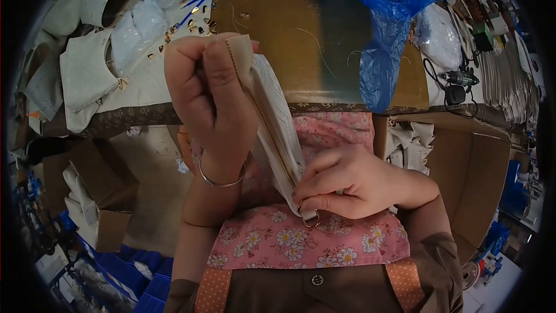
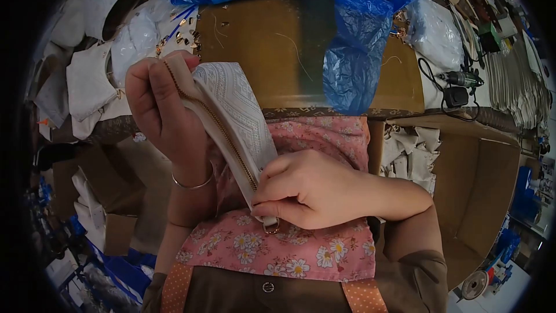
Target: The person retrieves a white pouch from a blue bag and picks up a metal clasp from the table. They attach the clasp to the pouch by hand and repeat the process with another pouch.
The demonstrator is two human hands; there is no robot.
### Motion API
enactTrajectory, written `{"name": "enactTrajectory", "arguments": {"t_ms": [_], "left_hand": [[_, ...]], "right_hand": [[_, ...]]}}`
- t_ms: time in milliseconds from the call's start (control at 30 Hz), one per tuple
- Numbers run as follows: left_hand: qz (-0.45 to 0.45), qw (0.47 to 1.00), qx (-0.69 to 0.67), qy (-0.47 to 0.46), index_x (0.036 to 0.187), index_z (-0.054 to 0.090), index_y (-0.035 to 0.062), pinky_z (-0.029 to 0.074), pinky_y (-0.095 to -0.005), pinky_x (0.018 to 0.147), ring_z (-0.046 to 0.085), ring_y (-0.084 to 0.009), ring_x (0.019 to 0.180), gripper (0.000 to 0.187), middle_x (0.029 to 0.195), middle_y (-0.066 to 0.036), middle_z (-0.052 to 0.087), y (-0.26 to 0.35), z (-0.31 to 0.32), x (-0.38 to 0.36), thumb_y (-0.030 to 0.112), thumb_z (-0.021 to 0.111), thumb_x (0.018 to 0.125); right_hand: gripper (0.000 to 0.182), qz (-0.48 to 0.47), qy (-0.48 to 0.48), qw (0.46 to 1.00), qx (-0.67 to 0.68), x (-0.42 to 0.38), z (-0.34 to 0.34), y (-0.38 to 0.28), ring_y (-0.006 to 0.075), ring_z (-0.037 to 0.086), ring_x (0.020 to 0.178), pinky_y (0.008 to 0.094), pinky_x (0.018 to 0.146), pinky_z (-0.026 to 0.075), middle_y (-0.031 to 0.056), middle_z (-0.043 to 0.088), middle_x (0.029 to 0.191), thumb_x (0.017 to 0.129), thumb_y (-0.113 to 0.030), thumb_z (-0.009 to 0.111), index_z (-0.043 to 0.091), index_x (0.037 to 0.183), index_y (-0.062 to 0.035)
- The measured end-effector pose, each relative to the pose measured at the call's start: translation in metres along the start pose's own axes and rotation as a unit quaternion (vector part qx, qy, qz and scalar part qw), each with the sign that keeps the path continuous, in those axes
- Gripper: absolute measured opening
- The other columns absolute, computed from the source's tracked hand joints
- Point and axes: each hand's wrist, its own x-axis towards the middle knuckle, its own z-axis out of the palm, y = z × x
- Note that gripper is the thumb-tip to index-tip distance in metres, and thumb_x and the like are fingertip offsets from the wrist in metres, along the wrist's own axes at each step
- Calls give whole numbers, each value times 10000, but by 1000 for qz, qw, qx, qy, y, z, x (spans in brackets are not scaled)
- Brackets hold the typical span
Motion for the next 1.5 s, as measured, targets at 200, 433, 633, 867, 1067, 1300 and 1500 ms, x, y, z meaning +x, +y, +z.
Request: {"name": "enactTrajectory", "arguments": {"t_ms": [200, 433, 633, 867, 1067, 1300, 1500], "left_hand": [[-21, 1000, -10, -3, 939, 447, 25, 453, -209, 664, 590, -99, 737, 138, 840, -95, 629, -4, -8, 2, 144, 414, 1001], [-173, 923, -135, -315, 1313, 422, 26, 371, -309, 949, 477, -164, 1118, 601, 1218, -78, 511, -12, -50, 6, 135, 715, 800], [-70, 947, 38, -312, 1157, 497, 53, 375, -319, 951, 505, -189, 1012, 542, 1071, -79, 530, 20, -102, 24, 113, 782, 700], [345, 829, 413, 151, 1011, 502, 45, 411, -412, 955, 519, -235, 941, 403, 993, -83, 530, 66, -154, 75, 144, 783, 740], [-32, 645, 761, -62, 1343, 451, 216, 202, -606, 1025, 454, -259, 1179, 639, 1225, -62, 500, -58, -232, 82, 238, 721, 763], [-44, 724, 686, -59, 1319, 483, 178, 218, -607, 1010, 432, -260, 1242, 536, 1315, -74, 475, -123, -172, -2, 264, 658, 819], [-30, 843, 535, 40, 926, 674, 92, 362, -389, 917, 581, -275, 1020, 134, 1031, -92, 633, -126, -164, -17, 139, 618, 813]], "right_hand": [[109, -6, -27, 1000, 6, 3, 3, 0, 224, 632, 710, 305, 606, 487, 87, 648, 798, 800, -48, 683, 707, 905, -33], [86, 12, -73, 997, 32, 7, -4, -4, 249, 615, 710, 330, 637, 478, 76, 627, 765, 794, -99, 696, 707, 869, -58], [211, 9, -29, 994, 100, 8, -24, 8, 158, 616, 761, 275, 666, 477, 80, 653, 889, 822, -38, 663, 678, 1031, -24], [220, 98, 270, 938, 191, 3, -48, 55, 86, 556, 844, 213, 763, 451, 50, 611, 1017, 906, -61, 576, 614, 1115, -4], [204, 110, 215, 958, 155, -4, -49, 58, 94, 551, 905, 225, 790, 435, 28, 598, 1020, 908, -71, 580, 625, 1106, -51], [195, -4, 328, 942, 70, 13, -112, 5, 100, 546, 910, 233, 808, 435, 32, 612, 999, 927, -36, 530, 606, 1103, -1], [255, -109, 539, 779, -302, 96, -271, 61, 234, 601, 1042, 284, 894, 451, 135, 634, 1121, 917, -91, 540, 588, 1136, 30]]}}
